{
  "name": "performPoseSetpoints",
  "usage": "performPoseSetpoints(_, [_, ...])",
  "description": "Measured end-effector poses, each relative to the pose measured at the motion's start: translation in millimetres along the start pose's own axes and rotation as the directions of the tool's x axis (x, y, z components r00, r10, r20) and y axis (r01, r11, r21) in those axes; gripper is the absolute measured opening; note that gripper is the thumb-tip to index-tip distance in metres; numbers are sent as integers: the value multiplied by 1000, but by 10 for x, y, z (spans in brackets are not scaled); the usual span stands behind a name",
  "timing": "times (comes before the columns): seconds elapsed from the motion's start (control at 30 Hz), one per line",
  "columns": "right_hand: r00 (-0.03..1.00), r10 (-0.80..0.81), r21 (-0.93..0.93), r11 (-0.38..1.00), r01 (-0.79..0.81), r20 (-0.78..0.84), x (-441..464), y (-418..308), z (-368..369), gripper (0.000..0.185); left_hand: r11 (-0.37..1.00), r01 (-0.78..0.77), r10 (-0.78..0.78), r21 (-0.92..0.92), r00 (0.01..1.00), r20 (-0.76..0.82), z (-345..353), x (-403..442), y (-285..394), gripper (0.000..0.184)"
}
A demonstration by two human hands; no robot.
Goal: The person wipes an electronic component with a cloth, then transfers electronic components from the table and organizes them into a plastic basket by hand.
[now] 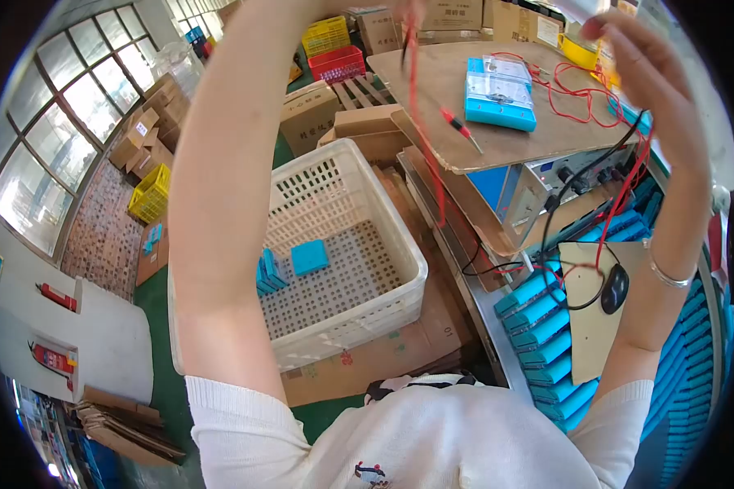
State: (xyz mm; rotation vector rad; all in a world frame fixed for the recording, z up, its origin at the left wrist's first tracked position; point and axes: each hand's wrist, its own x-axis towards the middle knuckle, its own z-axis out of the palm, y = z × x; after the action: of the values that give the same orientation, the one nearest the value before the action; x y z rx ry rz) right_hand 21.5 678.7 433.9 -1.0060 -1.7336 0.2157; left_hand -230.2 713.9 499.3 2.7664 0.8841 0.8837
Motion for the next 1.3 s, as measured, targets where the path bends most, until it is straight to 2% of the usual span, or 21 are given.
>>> performPoseSetpoints(0.07, [982,136,-92,988,-124,132,-56,182,130,21,1000,9,-14,25,979,203,237,77,-428,16])
performPoseSetpoints(0.1, [964,155,-102,985,-135,218,-47,332,139,19,992,95,-70,-83,960,270,381,69,-633,16])
performPoseSetpoints(0.13, [968,179,-120,980,-159,176,-100,387,195,20,986,129,-90,-107,946,310,507,79,-686,16])
performPoseSetpoints(0.17, [971,91,-60,995,-80,222,-112,497,177,19,977,166,-111,-134,932,346,617,94,-668,17])
performPoseSetpoints(0.23, [945,271,30,959,-281,182,-170,506,87,17,965,161,-92,-209,948,306,745,115,-583,15])
performPoseSetpoints(0.3, [945,256,85,957,-277,204,-238,547,10,17,979,110,-50,-170,946,322,694,143,-524,15])
performPoseSetpoints(0.37, [946,241,156,948,-277,218,-286,574,-62,17,931,155,75,-329,804,590,463,109,-386,16])
performPoseSetpoints(0.43, [925,109,355,902,-246,363,-320,514,-158,17,865,86,218,-494,823,525,242,46,-197,18])
performPoseSetpoints(0.5, [965,40,387,911,-142,260,-391,337,-86,19,755,-57,365,-653,864,348,158,7,-115,22])
performPoseSetpoints(0.53, [995,-2,377,925,-36,100,-405,216,-50,20,753,-54,367,-656,862,351,120,44,-94,22])
performPoseSetpoints(0.63, [970,-231,441,881,173,80,-361,133,-219,23,368,81,586,-926,754,298,93,141,-115,17])
performPoseSetpoints(0.67, [944,-299,483,853,199,139,-339,128,-293,23,320,-38,663,-946,722,195,165,158,-157,17])
performPoseSetpoints(0.7, [910,-364,526,823,215,197,-316,120,-364,24,356,-52,693,-933,685,227,154,164,-166,15])
performPoseSetpoints(0.77, [964,-263,434,874,219,44,-409,156,-287,23,421,-91,745,-902,603,287,133,174,-184,11])
performPoseSetpoints(0.83, [985,-148,360,917,168,-83,-482,211,-183,22,927,-148,234,-345,947,222,311,-50,-132,17])
performPoseSetpoints(0.87, [983,-166,182,972,149,77,-445,253,-167,20,955,-238,267,-175,949,170,416,-57,-268,14])
performPoseSetpoints(0.9, [961,-150,-5,988,155,232,-404,310,-143,18,950,-313,310,7,942,128,537,-55,-431,11])
performPoseSetpoints(0.97, [969,-75,-39,995,87,235,-342,570,44,17,912,-329,308,246,943,123,713,-76,-607,9])
performPoseSetpoints(1.0, [974,-33,-5,999,35,226,-319,678,150,15,913,-330,307,239,943,130,784,-68,-671,9])
performPoseSetpoints(1.07, [972,14,-32,999,-6,237,-236,808,254,12,910,-137,83,391,985,150,923,-43,-812,8])
performPoseSetpoints(1.3, [981,79,-125,991,-57,179,-50,1364,418,11,867,-81,119,492,992,-47,1374,55,-1380,8])
